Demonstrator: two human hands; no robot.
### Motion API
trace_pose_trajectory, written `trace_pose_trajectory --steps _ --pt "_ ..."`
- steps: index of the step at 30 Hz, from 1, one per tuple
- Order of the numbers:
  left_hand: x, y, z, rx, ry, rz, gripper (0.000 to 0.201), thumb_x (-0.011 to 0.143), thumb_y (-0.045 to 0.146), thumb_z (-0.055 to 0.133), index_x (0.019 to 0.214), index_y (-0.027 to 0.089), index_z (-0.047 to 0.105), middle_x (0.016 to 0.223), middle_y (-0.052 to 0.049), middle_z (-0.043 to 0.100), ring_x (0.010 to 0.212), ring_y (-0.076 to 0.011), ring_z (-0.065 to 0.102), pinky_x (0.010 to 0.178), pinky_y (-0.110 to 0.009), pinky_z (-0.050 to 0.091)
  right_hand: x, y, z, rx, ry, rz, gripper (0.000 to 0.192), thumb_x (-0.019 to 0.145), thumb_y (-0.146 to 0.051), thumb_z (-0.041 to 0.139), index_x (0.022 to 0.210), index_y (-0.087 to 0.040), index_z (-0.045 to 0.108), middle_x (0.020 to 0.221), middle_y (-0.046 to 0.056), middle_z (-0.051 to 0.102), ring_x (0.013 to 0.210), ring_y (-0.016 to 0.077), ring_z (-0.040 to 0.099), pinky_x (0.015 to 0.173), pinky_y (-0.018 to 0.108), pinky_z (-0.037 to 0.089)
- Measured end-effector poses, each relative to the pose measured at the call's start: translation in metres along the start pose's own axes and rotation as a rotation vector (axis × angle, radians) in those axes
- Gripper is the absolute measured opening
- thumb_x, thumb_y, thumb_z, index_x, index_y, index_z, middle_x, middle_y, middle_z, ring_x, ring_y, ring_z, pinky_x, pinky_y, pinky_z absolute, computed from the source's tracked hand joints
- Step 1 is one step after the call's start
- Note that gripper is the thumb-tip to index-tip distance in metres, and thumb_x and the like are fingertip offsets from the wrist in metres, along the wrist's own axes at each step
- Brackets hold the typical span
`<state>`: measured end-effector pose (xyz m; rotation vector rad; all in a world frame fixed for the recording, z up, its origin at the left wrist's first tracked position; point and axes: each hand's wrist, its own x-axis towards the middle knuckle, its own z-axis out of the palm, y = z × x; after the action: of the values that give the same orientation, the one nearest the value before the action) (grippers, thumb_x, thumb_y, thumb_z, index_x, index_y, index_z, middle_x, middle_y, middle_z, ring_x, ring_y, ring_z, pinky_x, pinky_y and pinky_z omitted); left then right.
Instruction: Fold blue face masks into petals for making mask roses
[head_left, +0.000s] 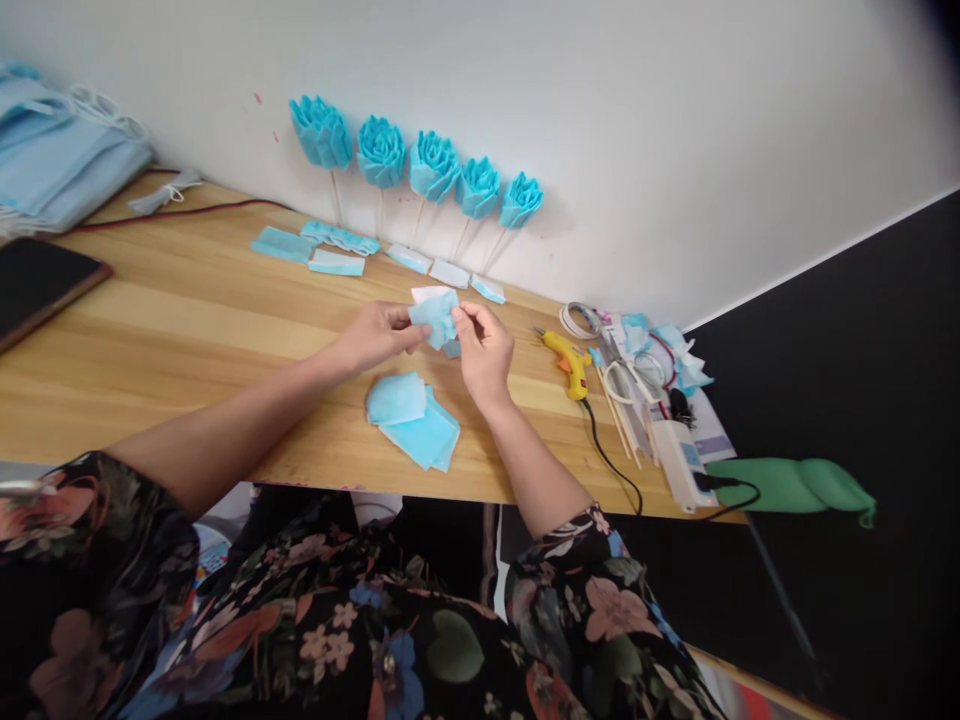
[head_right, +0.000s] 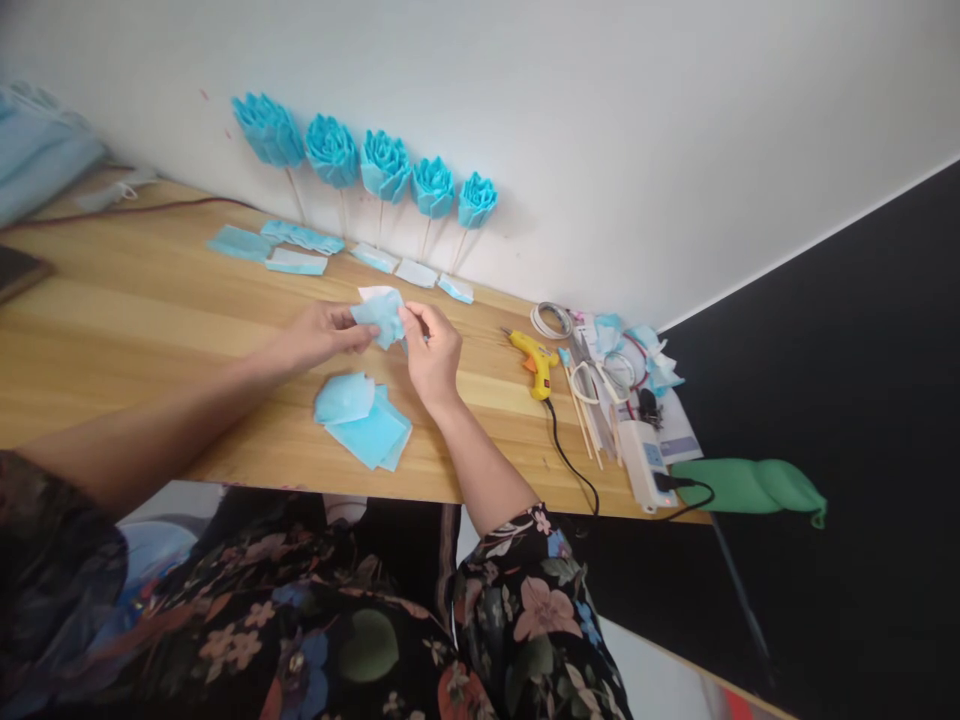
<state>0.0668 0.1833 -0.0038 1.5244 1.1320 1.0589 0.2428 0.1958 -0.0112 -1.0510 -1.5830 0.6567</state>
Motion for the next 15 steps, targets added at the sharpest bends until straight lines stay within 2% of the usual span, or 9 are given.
trace_pose_trajectory --steps 4,10,15 --pt "0.001 0.005 -0.004 -0.084 0.005 -0.060 0.026 0.075 0.035 0.066 0.059 0.018 0.055 0.055 0.000 0.056 0.053 -0.0105 0.048 0.054 -0.023 0.038 0.005 0.001 -0.001 0.091 0.001 0.089 0.022 0.089 -0.044 0.063 0.089 -0.023 0.069 0.076 -0.002 0.065 0.068 0.0120 0.056 0.067 0.027 0.047" --pt "0.001 0.007 -0.008 -0.187 0.060 -0.059 0.026 0.075 0.038 0.067 0.060 0.019 0.057 0.057 0.000 0.058 0.056 -0.0114 0.051 0.058 -0.024 0.040 0.009 0.011 0.000 0.281 -0.036 0.265 0.038 0.082 -0.060 0.068 0.090 -0.023 0.071 0.071 -0.003 0.061 0.067 0.0120 0.055 0.064 0.025 0.047" --pt "0.001 0.007 -0.008 -0.213 0.063 -0.040 0.026 0.076 0.037 0.068 0.062 0.018 0.057 0.058 0.002 0.059 0.057 -0.0109 0.051 0.059 -0.024 0.041 0.009 0.010 -0.001 0.395 -0.124 0.367 0.053 0.080 -0.073 0.062 0.098 -0.024 0.072 0.088 0.003 0.072 0.079 0.0161 0.065 0.070 0.029 0.054"
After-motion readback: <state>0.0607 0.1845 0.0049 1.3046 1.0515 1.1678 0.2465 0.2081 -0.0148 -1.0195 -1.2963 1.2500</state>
